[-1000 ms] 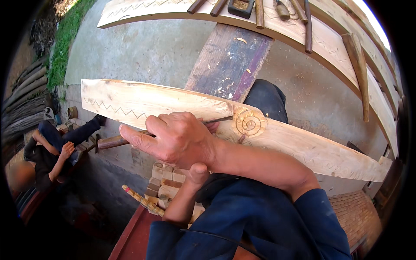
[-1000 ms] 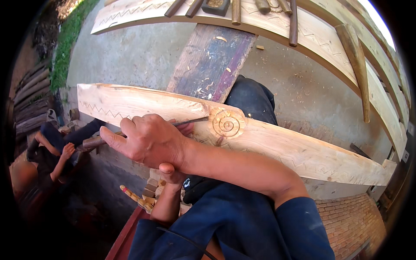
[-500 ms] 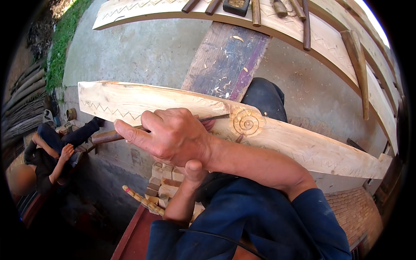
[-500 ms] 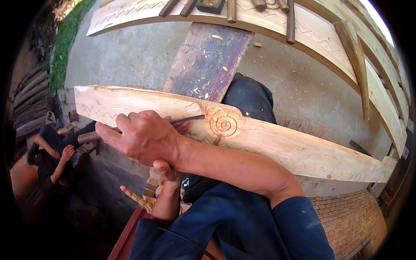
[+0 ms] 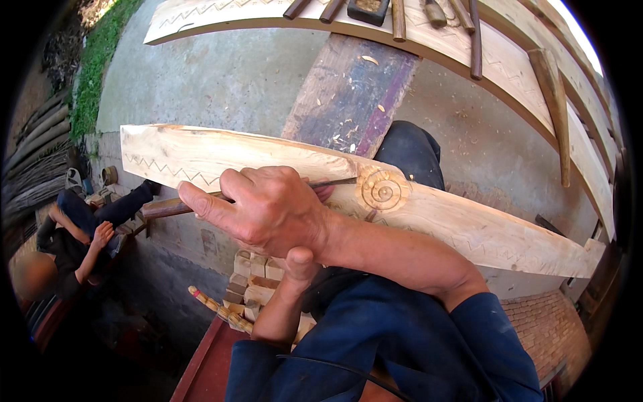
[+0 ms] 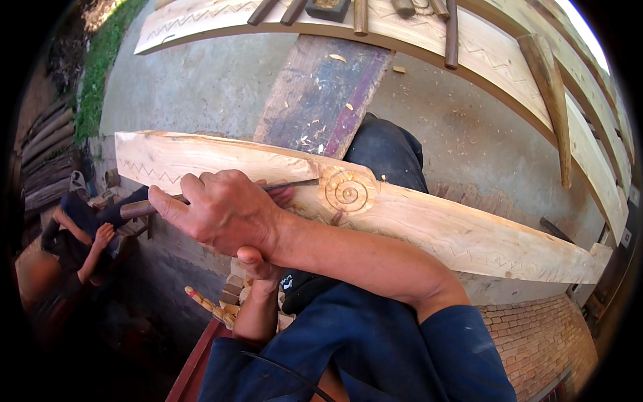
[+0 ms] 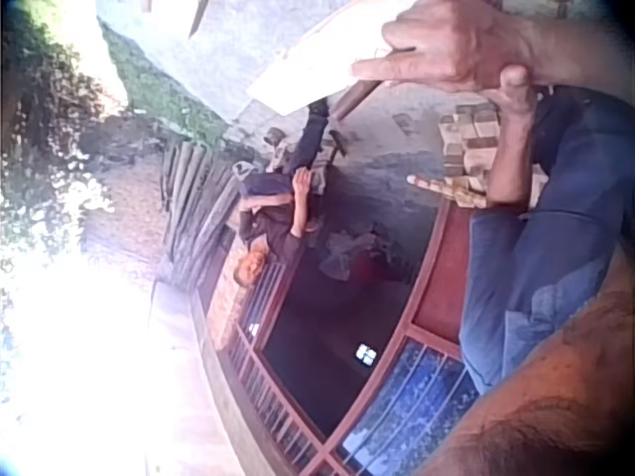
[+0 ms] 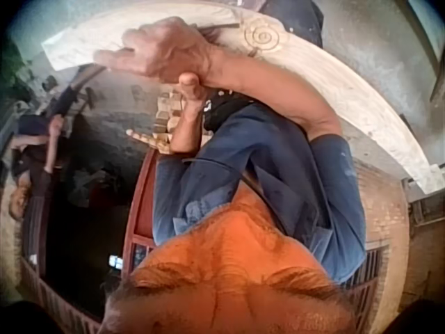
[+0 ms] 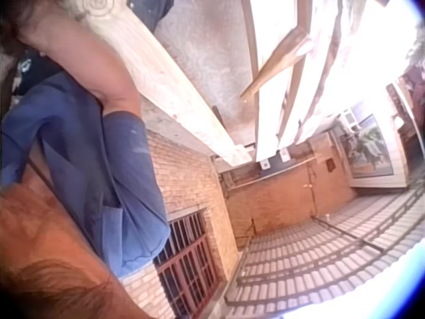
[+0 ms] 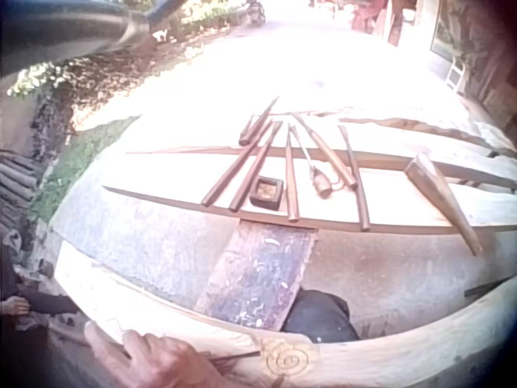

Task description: The person carves a decorative zigzag pattern and a spiral design into a long wooden plank using a chisel and a wooden mallet. The person holds the chisel in place and strikes it with the mallet to remove wood shavings, gradually deepening the carved lines.

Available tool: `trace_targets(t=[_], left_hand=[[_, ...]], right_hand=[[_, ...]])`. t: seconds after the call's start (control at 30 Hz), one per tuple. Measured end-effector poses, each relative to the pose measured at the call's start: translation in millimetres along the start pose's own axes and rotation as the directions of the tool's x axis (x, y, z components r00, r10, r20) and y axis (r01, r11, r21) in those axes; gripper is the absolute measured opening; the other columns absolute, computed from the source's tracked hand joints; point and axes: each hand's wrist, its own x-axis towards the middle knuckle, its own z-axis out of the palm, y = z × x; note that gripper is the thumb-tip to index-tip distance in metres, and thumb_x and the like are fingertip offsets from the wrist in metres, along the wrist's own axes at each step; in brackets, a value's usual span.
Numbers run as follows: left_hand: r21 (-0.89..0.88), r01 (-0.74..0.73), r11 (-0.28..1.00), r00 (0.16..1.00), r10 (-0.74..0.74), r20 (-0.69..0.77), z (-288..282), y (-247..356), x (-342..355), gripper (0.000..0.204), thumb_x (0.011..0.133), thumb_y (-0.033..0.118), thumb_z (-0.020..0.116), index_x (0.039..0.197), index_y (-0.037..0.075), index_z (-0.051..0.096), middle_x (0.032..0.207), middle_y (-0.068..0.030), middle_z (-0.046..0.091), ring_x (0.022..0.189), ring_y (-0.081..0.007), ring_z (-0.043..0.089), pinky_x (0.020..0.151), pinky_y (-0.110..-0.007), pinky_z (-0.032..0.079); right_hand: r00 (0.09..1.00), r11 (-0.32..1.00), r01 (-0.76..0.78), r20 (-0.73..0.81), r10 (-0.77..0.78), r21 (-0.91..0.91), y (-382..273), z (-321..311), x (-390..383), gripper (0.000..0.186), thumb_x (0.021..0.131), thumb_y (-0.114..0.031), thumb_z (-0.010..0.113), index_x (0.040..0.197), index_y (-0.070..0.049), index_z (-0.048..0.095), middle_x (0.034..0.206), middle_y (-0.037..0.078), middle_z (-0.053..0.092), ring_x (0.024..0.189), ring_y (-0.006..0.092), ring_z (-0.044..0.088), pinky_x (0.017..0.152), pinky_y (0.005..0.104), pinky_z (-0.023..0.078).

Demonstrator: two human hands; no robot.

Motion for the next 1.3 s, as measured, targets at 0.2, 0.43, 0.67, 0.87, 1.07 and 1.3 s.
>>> trace_targets(t=[0.2,0.43,0.67,0.87,1.07,1.3], left_hand=[[-0.003,0.008,1.000,1.000,-0.008,0.005,-2.3,-1.6,0.9,0.112,0.083,0.061,0.082,0.155,-0.012,0.037,0.136,-0.0282,0.065,0.122,-0.0379,0.069,0.108,-0.049,0.056],[-0.001,0.038,0.999,0.999,-0.038,0.026,0.3,3.4,4.6,0.112,0.083,0.060,0.082,0.155,-0.012,0.037,0.136,-0.0278,0.064,0.122,-0.0378,0.069,0.108,-0.048,0.056],[-0.014,0.102,0.995,0.995,-0.101,0.024,4.0,16.5,13.3,0.111,0.083,0.060,0.083,0.156,-0.012,0.037,0.136,-0.0275,0.064,0.122,-0.0378,0.069,0.108,-0.048,0.055],[-0.030,0.230,0.973,0.969,-0.226,0.099,1.1,29.2,18.2,0.109,0.084,0.056,0.083,0.156,-0.011,0.037,0.137,-0.0258,0.063,0.124,-0.0365,0.068,0.109,-0.047,0.054],[0.045,0.245,0.969,0.962,-0.248,0.111,-13.9,25.9,21.6,0.110,0.079,0.051,0.087,0.156,-0.011,0.038,0.139,-0.0271,0.061,0.125,-0.0380,0.068,0.111,-0.047,0.055],[-0.036,0.316,0.948,0.931,-0.303,0.203,-7.0,39.9,33.8,0.089,0.083,0.032,0.087,0.152,-0.008,0.048,0.136,-0.0208,0.067,0.126,-0.0301,0.068,0.108,-0.044,0.055]], right_hand=[[0.998,0.999,-0.004,-0.065,0.007,0.034,2.0,-3.4,1.5,0.054,0.088,-0.016,0.072,0.141,-0.010,0.073,0.073,0.002,0.048,0.055,0.0162,0.057,0.047,0.0334,0.049],[0.985,0.994,-0.098,-0.137,0.103,0.047,4.4,-12.5,11.4,0.053,0.087,-0.015,0.078,0.140,-0.010,0.074,0.071,0.002,0.047,0.055,0.0161,0.055,0.047,0.0332,0.047],[0.992,0.995,-0.101,-0.082,0.100,-0.001,7.5,-7.0,9.5,0.057,0.083,-0.012,0.074,0.140,-0.010,0.073,0.072,0.003,0.049,0.057,0.0178,0.057,0.049,0.0335,0.049],[0.990,0.993,-0.099,-0.108,0.091,-0.065,11.1,3.1,8.3,0.057,0.082,-0.010,0.074,0.139,-0.010,0.075,0.072,0.003,0.050,0.058,0.0171,0.058,0.050,0.0327,0.049],[0.986,0.991,-0.095,-0.144,0.080,-0.096,13.2,6.9,9.1,0.058,0.081,-0.009,0.079,0.139,-0.011,0.076,0.072,0.003,0.050,0.057,0.0164,0.057,0.049,0.0328,0.048],[0.976,0.985,-0.136,-0.183,0.116,-0.103,20.0,9.1,9.3,0.055,0.085,-0.016,0.088,0.139,-0.013,0.076,0.070,0.003,0.052,0.054,0.0183,0.057,0.048,0.0337,0.047]])
